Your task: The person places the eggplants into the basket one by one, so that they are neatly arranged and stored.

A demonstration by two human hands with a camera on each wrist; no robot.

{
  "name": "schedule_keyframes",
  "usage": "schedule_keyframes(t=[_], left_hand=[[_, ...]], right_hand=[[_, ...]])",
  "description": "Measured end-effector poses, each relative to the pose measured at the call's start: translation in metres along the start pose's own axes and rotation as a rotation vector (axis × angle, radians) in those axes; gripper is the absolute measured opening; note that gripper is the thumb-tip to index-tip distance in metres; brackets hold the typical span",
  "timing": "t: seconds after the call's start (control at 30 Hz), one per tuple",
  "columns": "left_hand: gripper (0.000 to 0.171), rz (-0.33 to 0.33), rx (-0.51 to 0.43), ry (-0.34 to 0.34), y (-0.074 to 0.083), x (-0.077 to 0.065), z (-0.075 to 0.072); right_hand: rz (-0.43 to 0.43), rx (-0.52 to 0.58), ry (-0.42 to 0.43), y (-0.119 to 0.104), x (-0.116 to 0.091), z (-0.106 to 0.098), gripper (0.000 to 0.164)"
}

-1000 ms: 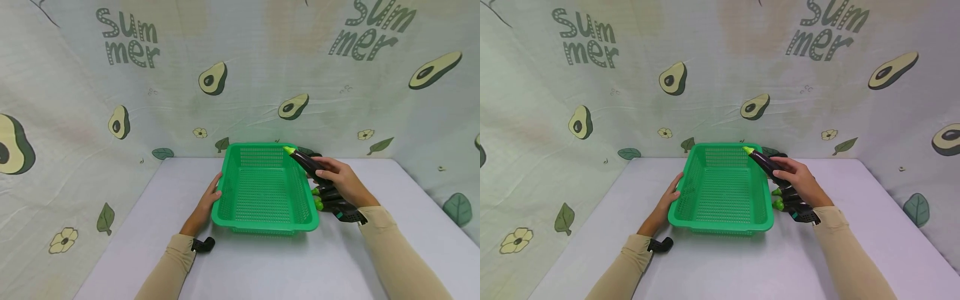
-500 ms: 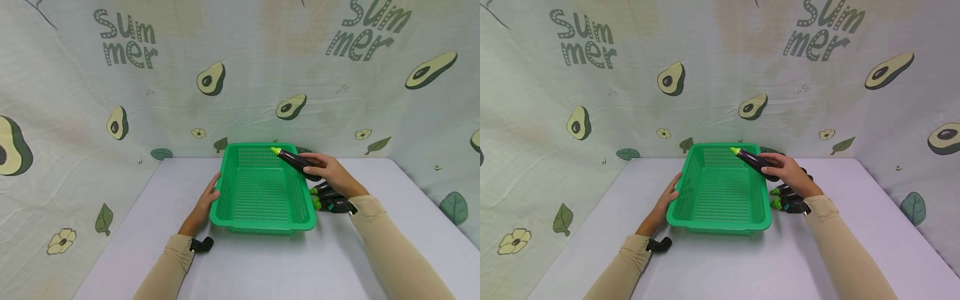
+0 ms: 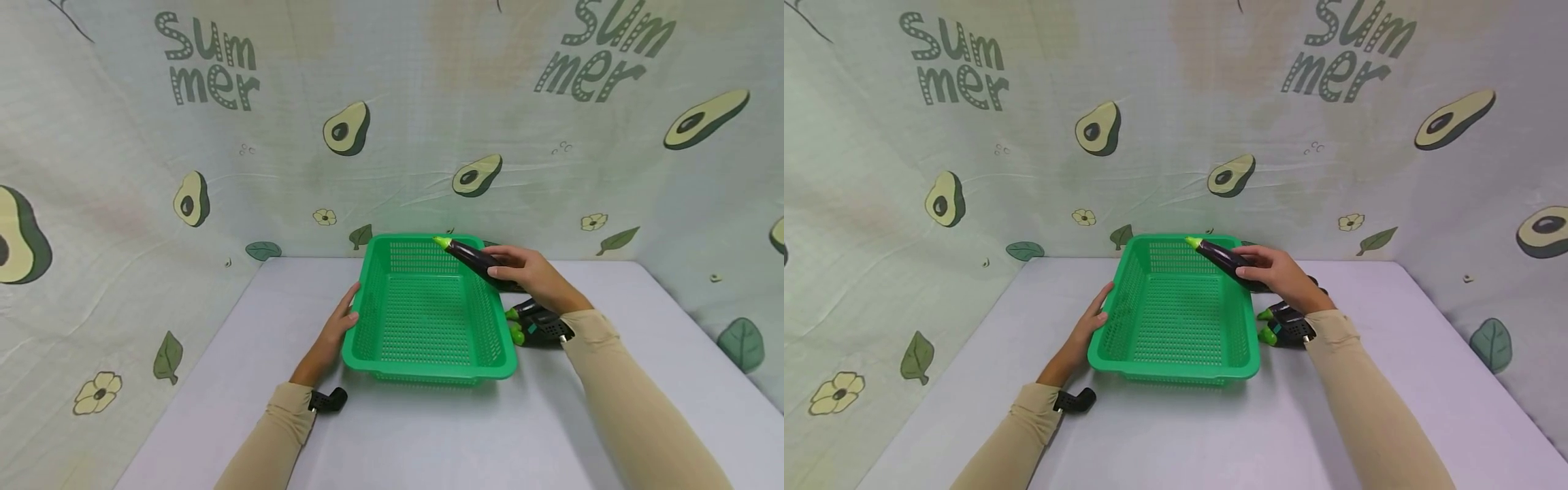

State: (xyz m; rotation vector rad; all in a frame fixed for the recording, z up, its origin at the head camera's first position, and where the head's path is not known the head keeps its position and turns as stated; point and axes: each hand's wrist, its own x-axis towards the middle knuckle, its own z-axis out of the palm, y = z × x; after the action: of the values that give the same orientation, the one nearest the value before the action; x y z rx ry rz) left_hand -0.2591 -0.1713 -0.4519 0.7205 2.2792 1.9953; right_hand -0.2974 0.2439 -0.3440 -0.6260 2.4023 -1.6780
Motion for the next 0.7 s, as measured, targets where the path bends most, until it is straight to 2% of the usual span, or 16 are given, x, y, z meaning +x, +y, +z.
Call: schedule_keyframes(t=[0.17, 0.37, 0.7], left_hand=[[0.066, -0.003, -0.007, -0.001, 0.001, 0.0, 0.001], [0.066, -0.008, -0.002, -0.004, 0.001, -0.001, 0.0], [0.067, -0.018, 0.001, 0.01, 0.0, -0.001, -0.001]], right_hand=[[0.016, -0.035, 0.001, -0.001, 0.009, 0.001, 0.059], [0.025, -0.004, -0.026, -0.005, 0.021, 0.006, 0.059], [-0.003, -0.06, -0.061, -0.008, 0.037, 0.015, 0.058]])
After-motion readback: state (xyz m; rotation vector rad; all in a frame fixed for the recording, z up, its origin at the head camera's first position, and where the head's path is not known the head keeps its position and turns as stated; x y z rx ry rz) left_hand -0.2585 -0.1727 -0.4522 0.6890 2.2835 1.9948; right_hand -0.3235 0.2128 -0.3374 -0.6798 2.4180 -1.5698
